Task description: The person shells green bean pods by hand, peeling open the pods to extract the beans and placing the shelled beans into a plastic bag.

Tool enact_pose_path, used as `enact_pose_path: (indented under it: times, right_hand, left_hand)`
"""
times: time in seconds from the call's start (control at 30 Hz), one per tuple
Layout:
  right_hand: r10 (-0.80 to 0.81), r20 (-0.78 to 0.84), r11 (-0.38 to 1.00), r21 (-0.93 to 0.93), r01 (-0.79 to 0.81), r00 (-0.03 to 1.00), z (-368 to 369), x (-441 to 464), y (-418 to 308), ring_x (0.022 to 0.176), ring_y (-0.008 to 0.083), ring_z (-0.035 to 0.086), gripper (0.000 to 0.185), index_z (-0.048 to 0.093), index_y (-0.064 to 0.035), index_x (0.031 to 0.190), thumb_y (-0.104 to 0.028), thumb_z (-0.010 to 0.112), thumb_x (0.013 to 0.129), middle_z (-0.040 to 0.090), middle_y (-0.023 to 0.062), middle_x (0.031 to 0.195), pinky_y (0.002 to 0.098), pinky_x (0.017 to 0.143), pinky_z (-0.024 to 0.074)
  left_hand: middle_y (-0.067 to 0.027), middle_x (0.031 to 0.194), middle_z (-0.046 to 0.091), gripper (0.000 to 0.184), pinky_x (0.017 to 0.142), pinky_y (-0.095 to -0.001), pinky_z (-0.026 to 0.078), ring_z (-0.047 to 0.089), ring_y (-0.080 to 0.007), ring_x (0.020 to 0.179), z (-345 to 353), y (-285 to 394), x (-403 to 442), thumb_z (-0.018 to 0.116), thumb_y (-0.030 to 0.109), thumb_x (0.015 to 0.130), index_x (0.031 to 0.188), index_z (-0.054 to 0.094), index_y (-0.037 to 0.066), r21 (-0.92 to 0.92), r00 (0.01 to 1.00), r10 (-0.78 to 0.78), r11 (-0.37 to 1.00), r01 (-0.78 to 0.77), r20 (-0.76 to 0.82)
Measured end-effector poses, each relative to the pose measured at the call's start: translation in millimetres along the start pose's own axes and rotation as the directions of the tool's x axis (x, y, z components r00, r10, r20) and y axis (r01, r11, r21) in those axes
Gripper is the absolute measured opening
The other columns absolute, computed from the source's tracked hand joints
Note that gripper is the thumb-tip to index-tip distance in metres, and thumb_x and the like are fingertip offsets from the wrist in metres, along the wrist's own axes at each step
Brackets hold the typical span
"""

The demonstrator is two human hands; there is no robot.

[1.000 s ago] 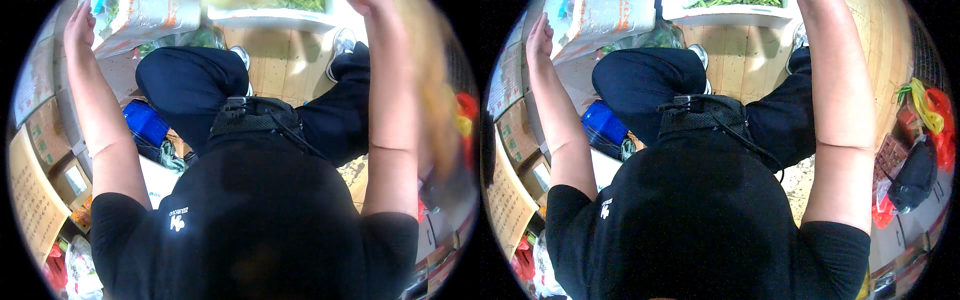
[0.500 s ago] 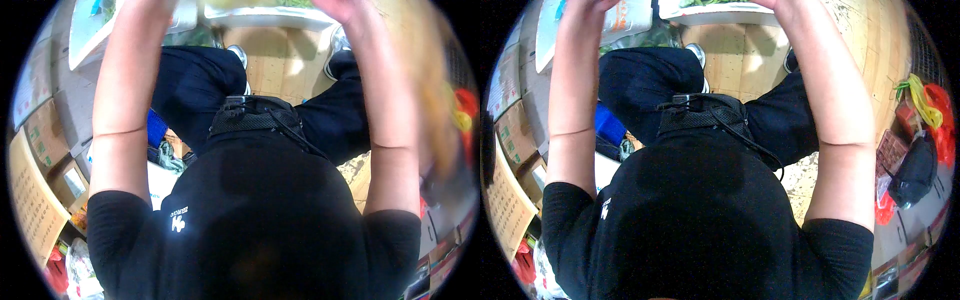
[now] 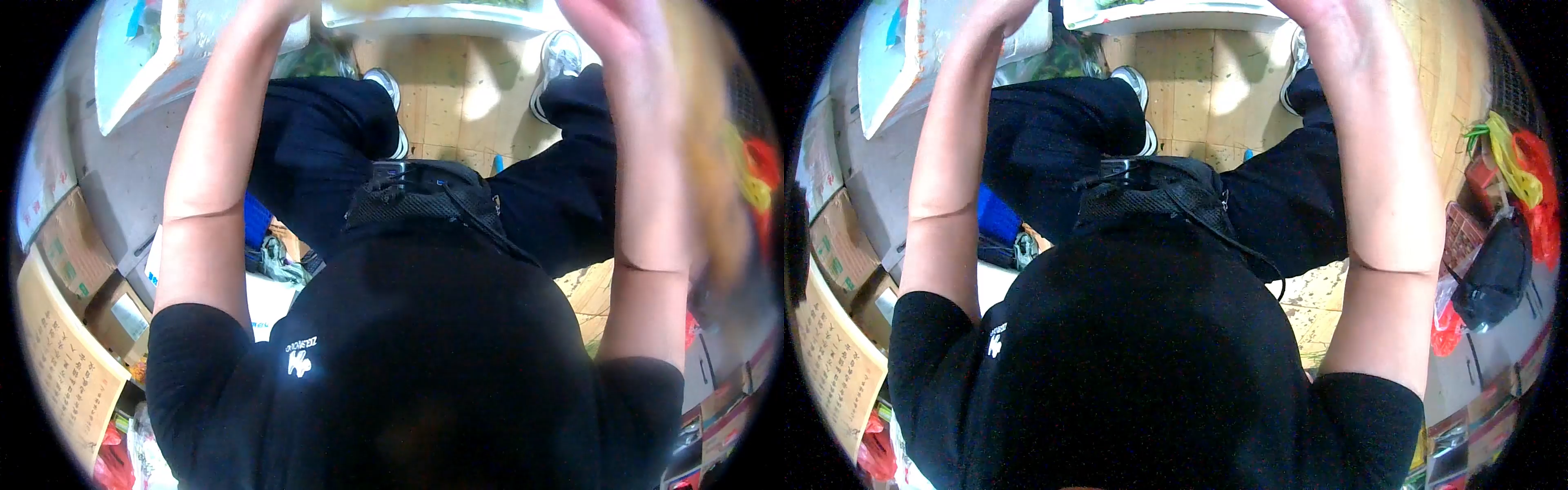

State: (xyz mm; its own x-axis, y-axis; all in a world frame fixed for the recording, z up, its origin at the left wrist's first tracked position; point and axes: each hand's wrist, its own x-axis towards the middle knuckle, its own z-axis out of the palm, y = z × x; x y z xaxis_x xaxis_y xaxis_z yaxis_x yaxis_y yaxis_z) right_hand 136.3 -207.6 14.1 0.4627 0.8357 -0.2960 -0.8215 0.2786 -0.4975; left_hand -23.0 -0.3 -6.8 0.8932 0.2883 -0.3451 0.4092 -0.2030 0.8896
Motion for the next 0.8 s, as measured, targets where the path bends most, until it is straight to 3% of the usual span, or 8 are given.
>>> enact_pose_path:
  times: [0.13,0.17,0.2,0.3,0.37,0.4,0.53,0.8]
  right_hand:
    - [-0.078,-0.018,0.997,-0.026,0.077,0.997,10,-8,-2,0.069,0.0185,0.053,0.029,0.042,0.0012,0.111,0.002,0.042,0.083,0.053,0.0101,0.081,0.0284,0.064,0.0488]
    - [-0.102,-0.045,0.995,-0.029,0.100,0.994,9,-7,1,0.070,0.0186,0.054,0.029,0.043,0.0010,0.111,0.002,0.042,0.083,0.053,0.0103,0.082,0.0286,0.064,0.0488]
    - [-0.127,-0.072,0.992,-0.035,0.124,0.989,9,-8,3,0.070,0.0188,0.054,0.028,0.043,0.0009,0.111,0.002,0.041,0.083,0.054,0.0105,0.082,0.0288,0.064,0.0489]
    - [-0.107,-0.028,0.994,0.011,0.107,0.994,9,-10,0,0.075,0.0201,0.056,0.028,0.046,-0.0010,0.111,-0.001,0.044,0.083,0.056,0.0116,0.089,0.0302,0.067,0.0490]
    - [-0.073,0.045,0.995,0.071,0.070,0.996,-7,-3,-7,0.082,0.0213,0.055,0.028,0.046,-0.0012,0.113,-0.005,0.044,0.085,0.055,0.0130,0.095,0.0318,0.071,0.0479]
    - [-0.037,0.113,0.994,0.111,0.024,0.993,-21,0,-11,0.087,0.0222,0.053,0.029,0.046,-0.0009,0.115,-0.008,0.044,0.087,0.053,0.0142,0.100,0.0329,0.075,0.0467]
    - [0.084,0.348,0.966,0.200,-0.161,0.934,-67,-2,-24,0.114,0.0272,0.037,0.037,0.037,-0.0004,0.125,-0.017,0.032,0.092,0.038,0.0183,0.125,0.0372,0.092,0.0348]
    - [0.091,-0.212,0.956,0.293,-0.025,0.973,-26,1,-22,0.074,0.0172,0.038,0.014,0.043,-0.0070,0.099,-0.002,0.038,0.088,0.039,0.0049,0.086,0.0308,0.060,0.0349]
  left_hand:
    - [-0.0052,0.095,0.058,0.030,0.065,-0.0266,0.047,0.054,-0.0128,0.078,1,-120,13,0.051,0.018,0.084,0.112,0.057,0.006,0.448,0.914,-0.295,0.882,0.148,0.279]
    - [-0.0022,0.099,0.059,0.033,0.069,-0.0298,0.048,0.055,-0.0123,0.083,6,-150,22,0.046,0.017,0.081,0.111,0.057,0.012,0.545,0.850,-0.126,0.812,-0.208,0.512]
    - [-0.0031,0.097,0.060,0.033,0.068,-0.0291,0.048,0.056,-0.0125,0.080,31,-129,22,0.044,0.012,0.079,0.109,0.058,0.011,0.659,0.751,-0.509,0.740,0.132,0.421]
    - [-0.0081,0.096,0.064,0.039,0.062,-0.0326,0.051,0.061,-0.0190,0.077,57,-196,36,0.048,-0.001,0.072,0.107,0.060,0.010,0.803,0.555,-0.753,0.548,0.235,0.352]
    - [-0.0127,0.099,0.063,0.039,0.068,-0.0368,0.051,0.062,-0.0243,0.080,71,-258,47,0.053,-0.003,0.068,0.104,0.062,0.009,0.845,0.620,-0.738,0.488,0.219,0.265]
    - [-0.0145,0.101,0.062,0.031,0.075,-0.0379,0.049,0.061,-0.0289,0.086,74,-283,56,0.057,0.007,0.069,0.099,0.064,0.008,0.921,0.631,-0.684,0.363,-0.142,0.367]
    - [-0.0133,0.109,0.059,0.032,0.082,-0.0369,0.046,0.057,-0.0284,0.100,73,-362,69,0.055,0.019,0.075,0.105,0.061,0.010,0.844,0.748,-0.660,0.362,0.395,-0.067]
    - [-0.0103,0.115,0.056,0.034,0.086,-0.0363,0.045,0.054,-0.0235,0.106,72,-401,70,0.050,0.030,0.082,0.109,0.059,0.010,0.868,0.638,-0.766,0.257,0.424,-0.085]
